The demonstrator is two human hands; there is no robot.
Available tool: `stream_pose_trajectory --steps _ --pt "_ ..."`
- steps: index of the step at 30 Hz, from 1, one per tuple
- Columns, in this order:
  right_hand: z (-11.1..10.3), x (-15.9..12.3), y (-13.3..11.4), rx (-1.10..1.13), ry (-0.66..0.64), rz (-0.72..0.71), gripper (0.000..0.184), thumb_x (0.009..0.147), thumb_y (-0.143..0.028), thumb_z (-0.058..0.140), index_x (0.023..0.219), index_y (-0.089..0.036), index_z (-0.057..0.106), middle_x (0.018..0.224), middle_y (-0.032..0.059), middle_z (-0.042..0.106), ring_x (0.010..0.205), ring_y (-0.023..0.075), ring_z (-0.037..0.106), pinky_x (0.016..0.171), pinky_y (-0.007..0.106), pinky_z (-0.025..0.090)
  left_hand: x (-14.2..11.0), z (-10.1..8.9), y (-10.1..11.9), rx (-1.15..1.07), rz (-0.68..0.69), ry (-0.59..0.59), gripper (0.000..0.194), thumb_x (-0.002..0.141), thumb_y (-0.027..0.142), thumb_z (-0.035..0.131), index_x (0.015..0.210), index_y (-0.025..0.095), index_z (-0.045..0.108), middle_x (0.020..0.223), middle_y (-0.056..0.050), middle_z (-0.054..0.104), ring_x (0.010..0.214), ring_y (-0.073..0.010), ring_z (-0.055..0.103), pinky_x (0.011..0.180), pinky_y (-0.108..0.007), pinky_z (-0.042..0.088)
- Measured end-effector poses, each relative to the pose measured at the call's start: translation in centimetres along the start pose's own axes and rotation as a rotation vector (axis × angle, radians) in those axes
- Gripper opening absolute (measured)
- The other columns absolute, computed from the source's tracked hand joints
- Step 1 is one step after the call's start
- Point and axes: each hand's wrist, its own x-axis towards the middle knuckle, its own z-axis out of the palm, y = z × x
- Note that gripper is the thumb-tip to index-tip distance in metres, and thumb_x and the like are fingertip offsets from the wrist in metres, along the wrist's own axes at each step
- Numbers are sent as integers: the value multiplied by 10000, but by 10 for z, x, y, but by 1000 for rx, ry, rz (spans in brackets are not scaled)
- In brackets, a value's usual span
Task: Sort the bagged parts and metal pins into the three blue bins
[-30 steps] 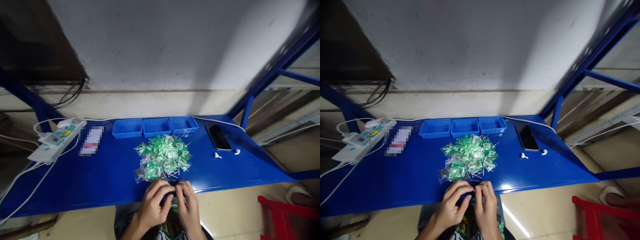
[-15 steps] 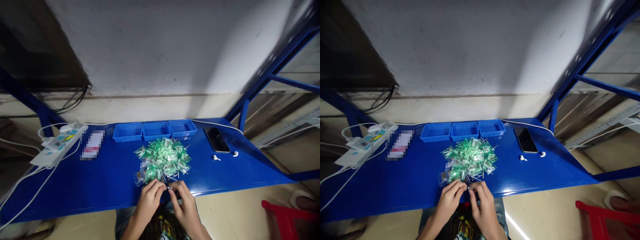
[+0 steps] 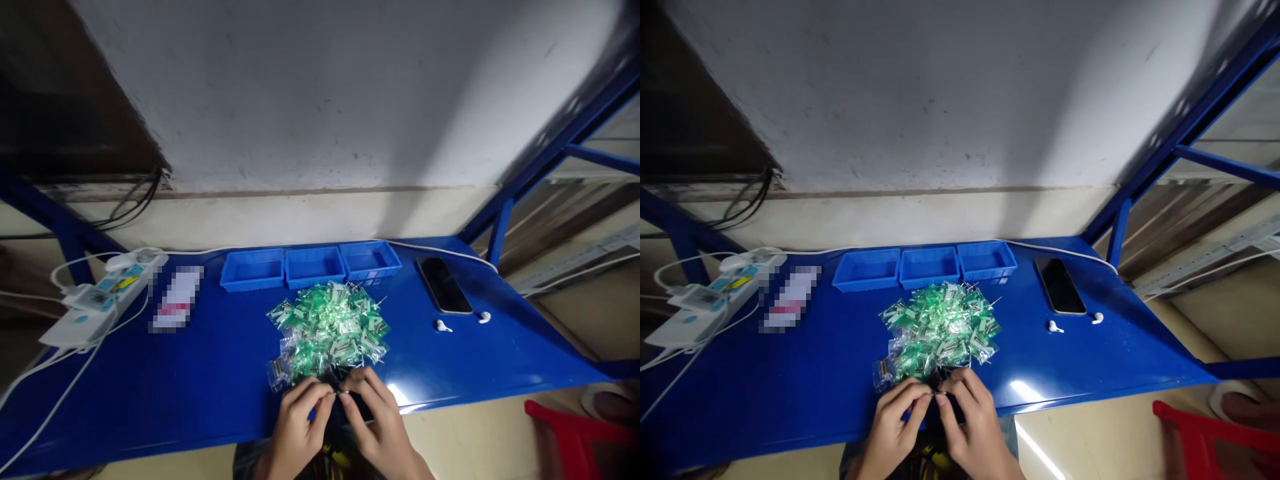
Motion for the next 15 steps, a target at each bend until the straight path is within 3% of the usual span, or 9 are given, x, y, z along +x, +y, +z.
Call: stream_pose_trajectory --steps 3,5,6,8,9,11,13,15 --pt "-9 17 -2 -50 -67 -94 115 863 -145 468 917 -201 552 851 57 567 792 165 553 682 285 467 -3 -1 -2 12 -16 61 163 880 163 443 904 198 601 753 -22 616 667 -120 584 617 -198 465" --pt "-22 41 3 -108 16 -162 84 856 -151 481 864 -197 550 794 46 568 728 153 543 637 275 452 -3 -2 0 20 -31 121 186 879 157 445 976 208 595 797 -22 630 684 -119 592 626 -195 475" --pt "-30 56 9 -152 138 -172 80 859 -160 478 842 -198 546 769 40 565 708 151 537 627 276 443 -4 -3 0 31 -35 152 192 879 156 446 990 211 592 818 -25 631 702 -122 596 636 -197 479" --pt "-49 85 27 -297 427 -82 90 867 -231 486 920 -189 545 815 61 571 751 176 540 675 314 444 -4 -7 1 102 -48 220 180 877 171 460 989 211 595 866 -41 625 775 -142 598 681 -221 485" --pt "-58 97 39 -388 525 -11 223 855 -298 512 1034 -166 526 896 95 574 805 203 540 707 345 445 -4 -11 -1 173 -66 248 177 873 197 478 1006 211 594 909 -57 619 832 -164 593 716 -248 487" --pt "-72 107 62 -547 568 111 501 824 -412 533 1205 -98 448 992 159 551 906 265 518 783 415 428 -5 -20 -8 373 -141 283 259 850 288 526 1091 206 577 1020 -96 590 944 -226 559 778 -331 482" --pt "-78 100 81 -624 538 200 563 825 -468 500 1222 -74 443 999 177 547 933 292 500 813 449 409 -7 -31 -18 574 -231 275 414 815 388 560 1185 204 542 1101 -124 552 983 -276 529 802 -411 470" --pt "-72 81 87 -635 495 245 555 832 -495 469 1202 -82 460 990 174 549 929 300 494 812 456 399 -9 -42 -27 677 -276 213 439 809 421 551 1202 226 542 1124 -119 540 973 -283 529 809 -439 464"
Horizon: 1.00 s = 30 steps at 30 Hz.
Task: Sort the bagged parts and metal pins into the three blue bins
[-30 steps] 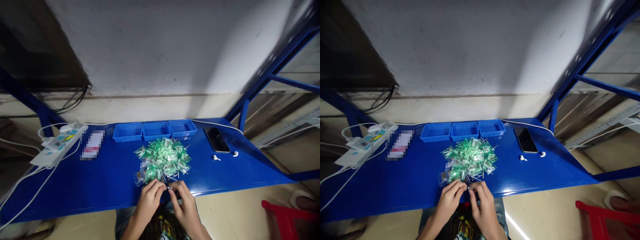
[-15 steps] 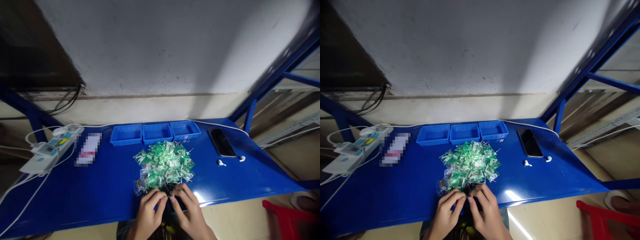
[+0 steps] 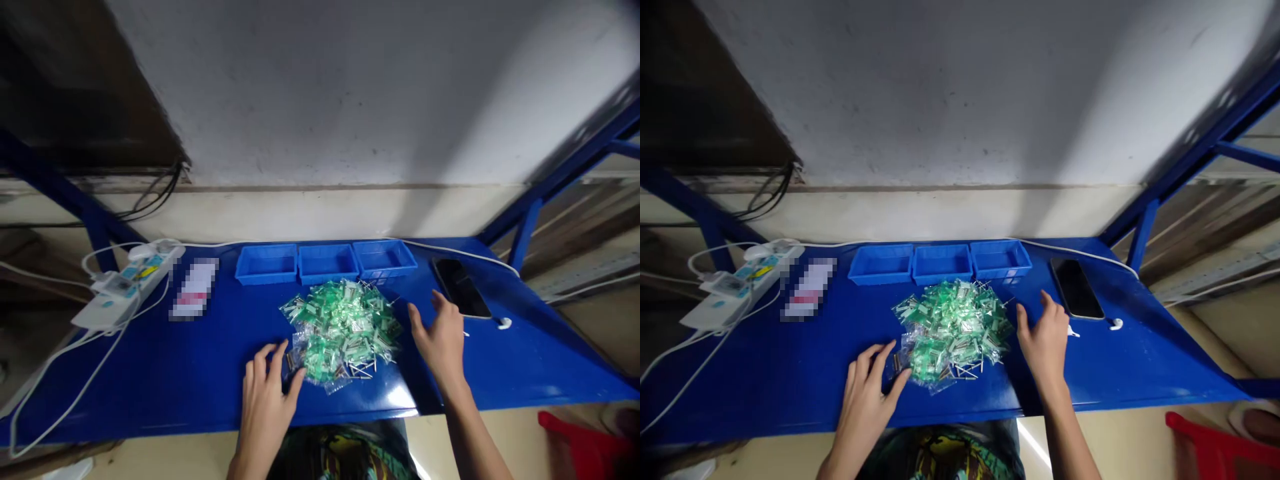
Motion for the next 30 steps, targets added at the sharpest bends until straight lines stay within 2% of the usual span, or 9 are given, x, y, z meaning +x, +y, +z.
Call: stream_pose_trajectory --steps 2,5,10,13,15,18,22,26,30 --pt "-3 -27 -4 26 -69 -9 492 847 -484 451 1160 -107 488 980 158 557 921 293 494 813 452 396 2 -3 -11 6 6 -70 359 830 397 522 1156 256 569 1116 -91 546 977 -265 540 817 -410 467" --pt "-11 -64 -32 174 -145 -27 355 854 -425 482 1088 -161 521 999 123 569 955 272 492 827 426 399 6 -7 -22 -87 -43 -112 234 842 355 506 1037 251 583 1053 -59 564 924 -219 572 765 -330 484" --pt "-23 -98 -101 575 -362 39 172 881 -297 475 1006 -210 556 933 64 596 898 206 539 775 330 425 15 -9 -21 -307 -171 55 152 826 352 547 841 202 523 673 22 498 543 -114 485 535 -224 438" --pt "-25 -101 -132 812 -676 151 210 877 -345 492 1021 -208 560 824 25 594 765 159 548 695 272 424 21 -12 -4 -416 17 162 83 829 242 545 765 191 556 867 -30 530 689 -116 532 645 -227 472" --pt "-24 -97 -144 965 -785 293 228 881 -397 478 935 -195 569 736 -1 561 683 131 520 632 240 408 23 -16 12 -443 185 164 145 833 154 508 736 200 606 1015 -53 499 877 -146 547 759 -248 478" --pt "-19 -89 -150 1130 -754 442 267 873 -423 483 772 -180 534 669 -24 497 631 104 470 596 214 384 22 -18 28 -488 284 113 253 836 89 470 731 227 654 1097 -53 447 986 -156 521 821 -256 468" --pt "-16 -84 -142 1136 -584 433 208 868 -366 507 781 -181 548 692 -15 521 639 106 488 594 214 399 16 -17 33 -538 208 20 248 839 126 483 821 258 691 1197 -62 402 1012 -174 502 828 -278 467" --pt "-22 -84 -131 927 -309 145 92 870 -192 497 878 -210 587 802 13 558 740 126 540 650 231 422 8 -16 34 -774 -104 -137 203 816 316 568 970 227 668 1154 -96 487 1007 -217 516 823 -303 464" --pt "-25 -89 -122 802 -277 -212 271 824 -53 482 996 -231 594 967 51 527 893 150 545 751 260 449 6 -16 42 -1208 -480 -246 442 865 499 434 1080 153 606 888 -92 613 773 -176 571 661 -259 477"
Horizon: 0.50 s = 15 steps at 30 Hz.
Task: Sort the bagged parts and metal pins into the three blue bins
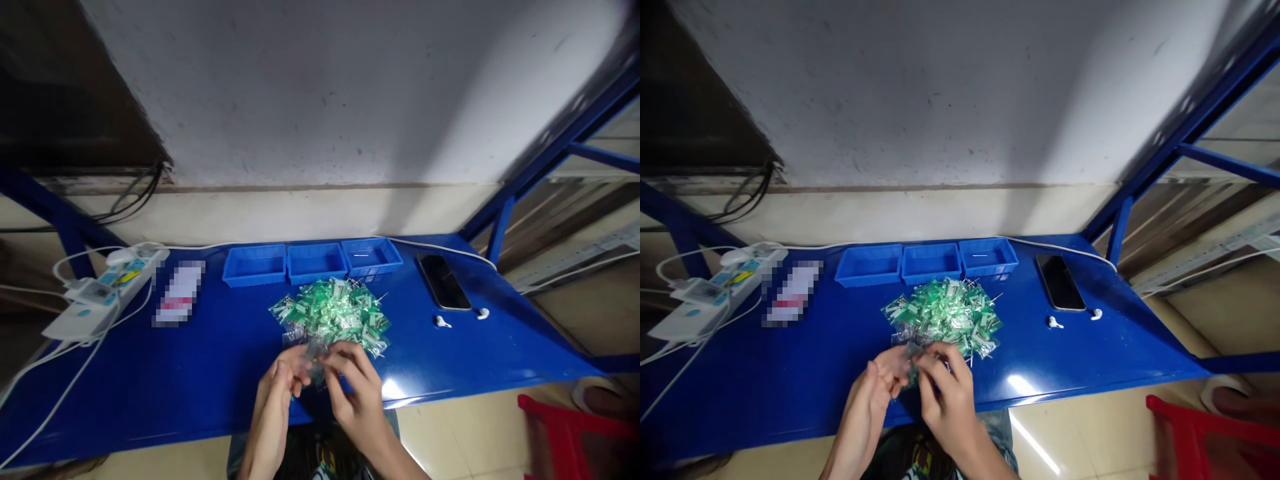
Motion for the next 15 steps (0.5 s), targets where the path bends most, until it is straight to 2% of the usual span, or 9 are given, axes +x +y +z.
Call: stream_pose_trajectory --steps 2,4,6,8,10,12,14,15 --pt "1 -4 3 -47 -27 -50 332 809 -38 483 1038 -248 600 1045 66 491 962 165 530 792 279 452 1 1 2 -39 -3 40 389 832 476 515 1013 148 619 843 -73 632 749 -167 580 667 -247 478" --pt "2 -5 5 -54 -37 -31 356 811 -51 473 1058 -267 609 1095 72 465 1024 182 512 827 299 449 4 -1 4 77 80 84 267 787 393 609 910 157 634 818 -54 642 751 -164 594 679 -235 482" --pt "4 -3 4 -5 -52 73 325 828 -97 467 1052 -272 624 1130 77 460 1078 200 494 858 318 444 6 -5 7 248 249 121 156 792 319 608 837 172 637 813 -45 642 765 -166 602 679 -235 489" --pt "6 1 1 113 -65 246 244 850 -187 481 1018 -258 643 1122 80 485 1073 211 505 851 322 454 7 -7 9 439 483 141 78 804 232 579 789 195 647 870 -46 632 828 -173 601 717 -249 494" --pt "7 6 -3 275 -72 440 205 861 -293 498 981 -233 654 1037 75 543 963 199 555 786 304 474 5 -6 9 594 682 150 143 806 157 548 737 213 660 967 -52 599 907 -177 585 754 -260 494" --pt "7 11 -5 408 -88 580 235 849 -370 521 943 -200 653 871 54 592 775 166 578 670 268 477 3 -2 9 688 778 165 213 813 120 520 692 220 664 1049 -60 545 960 -179 565 756 -259 497" --pt "3 20 -5 432 -99 606 245 830 -389 548 883 -172 647 721 26 590 633 134 545 570 236 446 1 2 6 725 800 195 220 820 120 515 697 219 668 1106 -70 493 990 -185 549 748 -262 502" --pt "-1 26 -5 398 -90 567 230 827 -376 556 855 -165 643 678 16 581 599 124 530 540 227 431 0 4 5 739 793 204 198 822 132 521 740 223 676 1127 -75 475 996 -188 545 755 -269 505"
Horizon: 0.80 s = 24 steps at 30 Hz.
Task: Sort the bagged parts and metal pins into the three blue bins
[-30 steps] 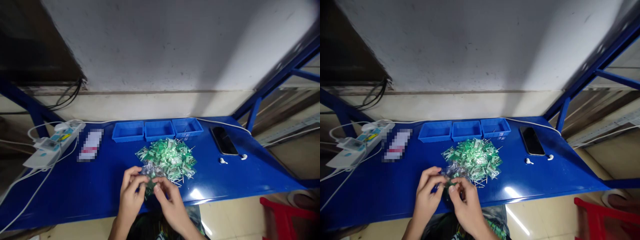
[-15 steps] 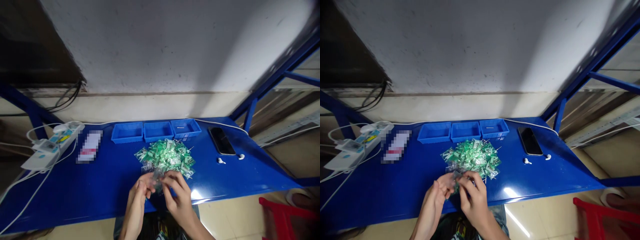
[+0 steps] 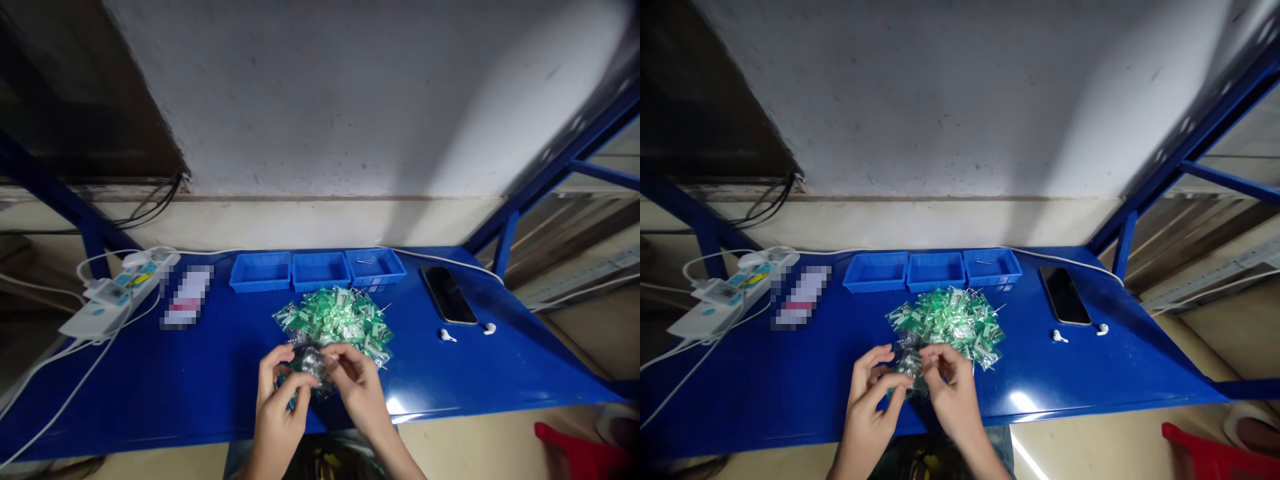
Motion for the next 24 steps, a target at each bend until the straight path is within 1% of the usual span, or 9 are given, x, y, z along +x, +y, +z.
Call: stream_pose_trajectory --steps 3,6,8,11,12,14,17,21,24 --pt "-17 17 -26 -189 194 -300 136 839 -277 545 846 -175 634 704 15 584 617 124 544 545 242 445 -6 1 -5 53 -53 -61 211 839 189 522 993 243 655 1183 -92 455 1015 -200 541 807 -311 503" --pt "-36 36 -64 -311 664 -729 107 816 -198 560 913 -198 607 833 37 584 719 155 585 618 311 498 -14 -2 -19 200 -122 -196 322 848 285 516 1165 271 575 1207 -100 484 1094 -249 501 863 -401 475" --pt "-45 50 -85 -277 943 -926 155 824 -181 541 971 -217 574 893 51 548 766 171 590 635 353 518 -19 -6 -29 355 -185 -260 393 830 372 530 1213 284 538 1247 -111 489 1159 -311 445 859 -493 446" --pt "-52 69 -94 -274 1110 -1088 185 827 -157 531 997 -230 546 922 59 512 818 184 586 672 385 529 -25 -9 -37 523 -256 -258 400 816 430 529 1178 263 556 1311 -127 463 1249 -371 339 866 -581 381" --pt "-52 75 -90 -335 1062 -1096 181 825 -150 531 988 -228 547 923 59 515 847 190 586 712 398 525 -25 -9 -38 547 -265 -247 369 812 429 533 1136 257 576 1309 -125 468 1260 -374 323 878 -595 359" --pt "-52 84 -74 -536 804 -1027 163 826 -154 518 965 -224 565 950 63 534 946 210 571 812 429 496 -24 -11 -40 549 -284 -233 304 798 419 552 1053 259 595 1253 -111 520 1234 -370 355 879 -592 351" --pt "-51 81 -42 -760 392 -769 187 835 -211 493 987 -215 601 1125 99 512 1159 259 445 907 460 433 -19 -15 -42 388 -319 -210 269 795 414 554 997 236 565 1015 -93 610 994 -296 536 750 -438 467" --pt "-41 43 -10 -648 364 -458 206 834 -322 529 979 -209 623 1145 109 515 1115 265 462 907 451 407 -8 -19 -42 125 -281 -72 118 858 310 483 843 200 523 809 -37 549 625 -139 526 564 -244 461" --pt "-23 4 -1 -327 154 -140 251 851 -395 515 990 -211 614 973 78 601 900 216 569 778 358 463 2 -17 -32 45 -152 -7 97 848 203 487 773 198 548 901 -55 524 743 -142 556 640 -236 486"
